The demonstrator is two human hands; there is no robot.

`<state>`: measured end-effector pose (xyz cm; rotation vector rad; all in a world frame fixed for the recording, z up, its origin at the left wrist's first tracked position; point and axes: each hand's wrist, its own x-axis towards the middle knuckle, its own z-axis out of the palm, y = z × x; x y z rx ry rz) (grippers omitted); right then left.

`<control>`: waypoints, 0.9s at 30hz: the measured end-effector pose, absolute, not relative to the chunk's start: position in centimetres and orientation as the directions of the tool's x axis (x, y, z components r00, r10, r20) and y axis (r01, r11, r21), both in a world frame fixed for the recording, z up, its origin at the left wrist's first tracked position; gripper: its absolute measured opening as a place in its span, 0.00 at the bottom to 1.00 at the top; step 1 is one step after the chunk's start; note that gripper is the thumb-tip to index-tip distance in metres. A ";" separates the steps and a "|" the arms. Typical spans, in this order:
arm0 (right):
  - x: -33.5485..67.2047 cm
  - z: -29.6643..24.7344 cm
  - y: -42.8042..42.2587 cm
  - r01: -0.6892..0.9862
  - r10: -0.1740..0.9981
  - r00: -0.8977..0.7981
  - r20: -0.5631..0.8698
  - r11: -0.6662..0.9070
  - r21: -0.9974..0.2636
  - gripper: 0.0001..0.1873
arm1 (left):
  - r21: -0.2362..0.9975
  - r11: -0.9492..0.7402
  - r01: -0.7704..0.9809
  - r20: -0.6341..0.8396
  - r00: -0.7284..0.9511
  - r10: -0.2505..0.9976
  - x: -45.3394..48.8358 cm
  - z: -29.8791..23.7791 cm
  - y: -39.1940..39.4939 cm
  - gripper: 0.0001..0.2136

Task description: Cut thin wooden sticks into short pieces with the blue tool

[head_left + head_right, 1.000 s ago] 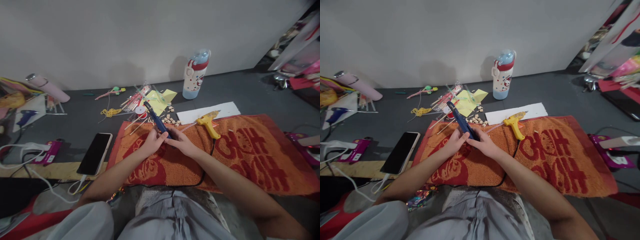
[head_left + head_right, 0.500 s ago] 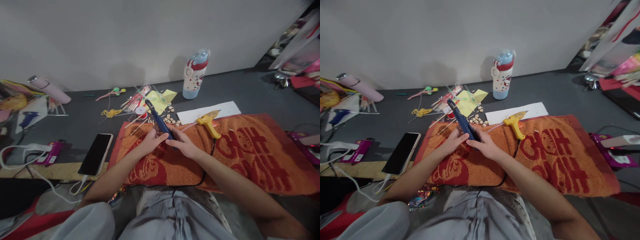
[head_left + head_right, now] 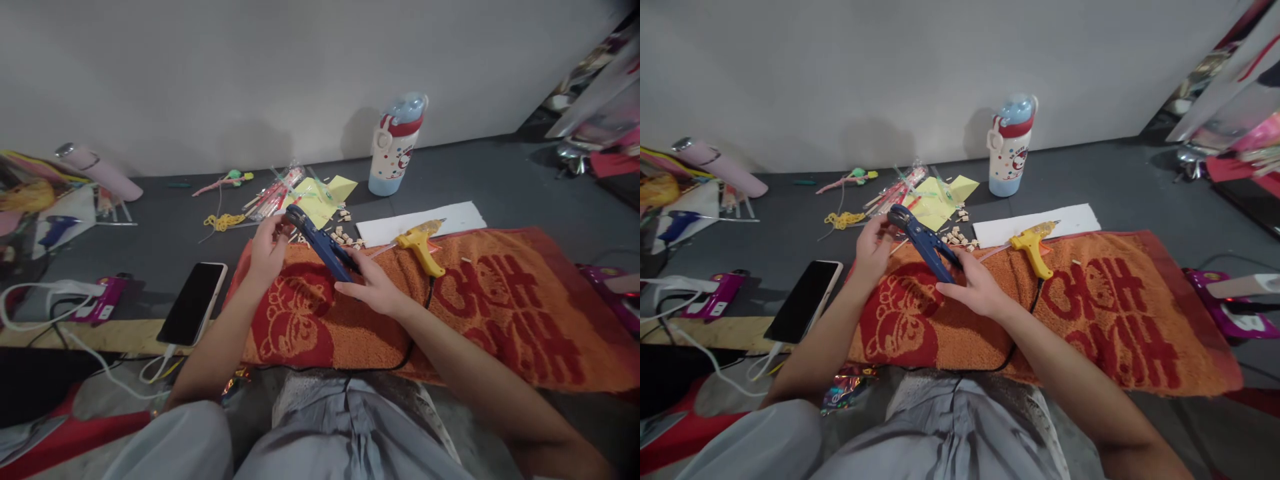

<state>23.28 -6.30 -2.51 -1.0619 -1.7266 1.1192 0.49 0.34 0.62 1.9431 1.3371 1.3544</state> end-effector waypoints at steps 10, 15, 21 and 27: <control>23.7 -2.1 -6.2 0.250 0.882 -0.436 0.179 0.309 -0.918 0.38 | 0.980 -0.166 0.114 0.146 0.167 0.975 0.5 0.6 0.4 0.21; 23.8 -1.8 -6.1 0.197 0.847 -0.494 0.198 0.331 -0.923 0.38 | 0.993 -0.119 -0.018 0.120 0.199 0.973 0.1 0.6 0.6 0.21; 24.0 -1.4 -5.9 0.186 0.809 -0.546 0.218 0.371 -0.910 0.35 | 0.985 -0.142 -0.095 0.160 0.230 0.960 -0.7 0.4 0.9 0.22; 24.1 -1.4 -5.9 0.155 0.792 -0.565 0.232 0.378 -0.913 0.36 | 0.986 -0.121 -0.114 0.147 0.258 0.955 -1.0 0.6 0.8 0.24</control>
